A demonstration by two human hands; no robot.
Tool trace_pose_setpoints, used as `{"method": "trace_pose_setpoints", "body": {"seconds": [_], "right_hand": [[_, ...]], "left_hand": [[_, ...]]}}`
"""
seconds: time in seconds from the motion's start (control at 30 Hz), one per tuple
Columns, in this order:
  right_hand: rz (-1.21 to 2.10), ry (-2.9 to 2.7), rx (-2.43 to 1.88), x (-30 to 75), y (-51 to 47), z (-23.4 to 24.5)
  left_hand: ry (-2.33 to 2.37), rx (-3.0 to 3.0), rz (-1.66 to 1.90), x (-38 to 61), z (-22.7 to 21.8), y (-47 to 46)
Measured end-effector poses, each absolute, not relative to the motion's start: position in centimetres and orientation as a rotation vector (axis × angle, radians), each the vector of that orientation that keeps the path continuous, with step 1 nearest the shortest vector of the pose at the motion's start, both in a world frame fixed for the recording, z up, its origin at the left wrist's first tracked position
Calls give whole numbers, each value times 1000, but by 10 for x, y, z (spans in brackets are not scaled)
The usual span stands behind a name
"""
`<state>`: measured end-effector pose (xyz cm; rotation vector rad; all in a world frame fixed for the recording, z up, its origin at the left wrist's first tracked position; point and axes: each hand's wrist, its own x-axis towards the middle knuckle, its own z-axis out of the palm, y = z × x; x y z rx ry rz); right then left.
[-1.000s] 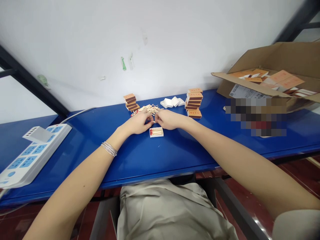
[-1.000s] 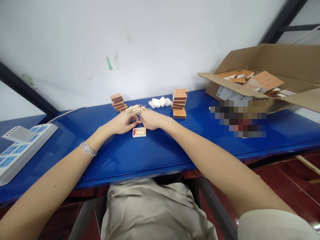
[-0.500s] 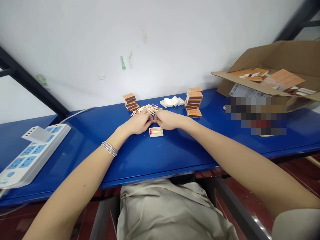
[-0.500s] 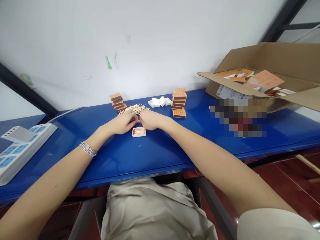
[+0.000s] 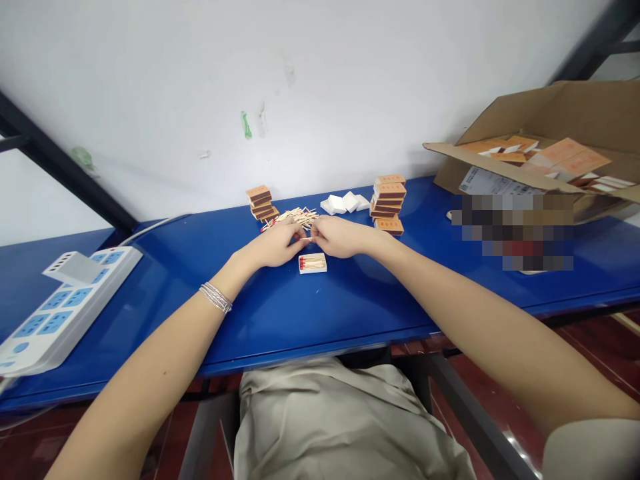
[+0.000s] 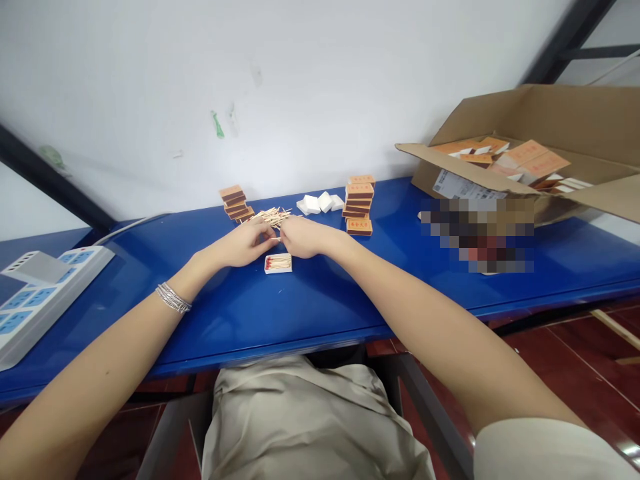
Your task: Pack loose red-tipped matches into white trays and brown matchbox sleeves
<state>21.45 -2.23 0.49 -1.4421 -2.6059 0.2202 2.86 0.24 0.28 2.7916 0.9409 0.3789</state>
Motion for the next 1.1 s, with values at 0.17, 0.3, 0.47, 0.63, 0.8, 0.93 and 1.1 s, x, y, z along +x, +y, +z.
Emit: {"method": "trace_pose_setpoints", "body": {"seconds": [0.17,0.3,0.47,0.63,0.8,0.93,1.1], "right_hand": [[237,-2645,-1461,216,-38,22],[290,-2748,-1500,214,-56,39],[335,-2876,-1558,208,-63,40],[326,-2895,-1573,205,-61,37],[359,-2835,-1542,206,-60,37],[415,-2786,-1544,207,-60,35],[430,-2740,-1497,208,-59,35]], "left_hand": [[945,2687,448,27,13,-9],[931,2617,534,23,15,-8],[1018,2610,497,18,8,3],[1033,2651,480,18,7,4],[1007,2645,494,19,8,1],[1001,2645,503,18,8,2],[1070,2658,524,17,5,5]]}}
